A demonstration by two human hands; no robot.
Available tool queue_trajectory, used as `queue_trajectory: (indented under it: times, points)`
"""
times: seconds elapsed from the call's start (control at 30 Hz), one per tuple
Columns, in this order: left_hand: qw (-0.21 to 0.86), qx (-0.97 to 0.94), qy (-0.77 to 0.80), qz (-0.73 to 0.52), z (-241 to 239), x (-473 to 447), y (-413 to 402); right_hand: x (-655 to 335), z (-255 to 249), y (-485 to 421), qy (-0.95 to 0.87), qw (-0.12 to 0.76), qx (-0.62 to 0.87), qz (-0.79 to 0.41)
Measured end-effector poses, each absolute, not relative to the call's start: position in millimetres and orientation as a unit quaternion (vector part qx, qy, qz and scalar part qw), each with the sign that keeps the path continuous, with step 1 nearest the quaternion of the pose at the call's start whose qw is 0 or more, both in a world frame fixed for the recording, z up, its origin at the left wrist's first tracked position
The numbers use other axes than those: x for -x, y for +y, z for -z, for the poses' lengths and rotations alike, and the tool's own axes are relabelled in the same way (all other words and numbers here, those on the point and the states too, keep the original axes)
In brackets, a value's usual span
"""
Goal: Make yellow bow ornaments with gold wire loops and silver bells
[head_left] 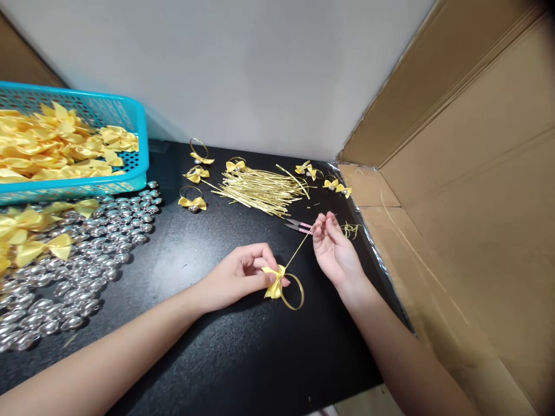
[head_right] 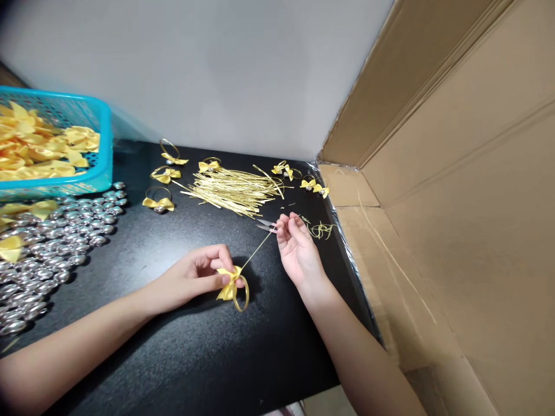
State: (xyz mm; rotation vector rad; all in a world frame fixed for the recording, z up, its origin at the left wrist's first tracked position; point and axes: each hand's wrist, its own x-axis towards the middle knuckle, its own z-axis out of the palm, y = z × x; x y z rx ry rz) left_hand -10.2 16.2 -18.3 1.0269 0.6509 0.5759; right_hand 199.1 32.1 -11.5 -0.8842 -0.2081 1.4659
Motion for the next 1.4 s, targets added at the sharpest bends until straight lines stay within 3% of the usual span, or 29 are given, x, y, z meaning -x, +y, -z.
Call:
queue_trajectory:
  times: [0.83,1.4]
  points:
    - [0.801,-0.445,0.262,-0.303,20.1,10.3,15.7,-210.4,9.0,38.0,-0.102,0.687,0.379,-0.611]
    - [0.746,-0.450,0.323,-0.369,32.3,5.5,12.0,-187.7,0.9,8.7,-0.305,0.584,0.342,-0.670]
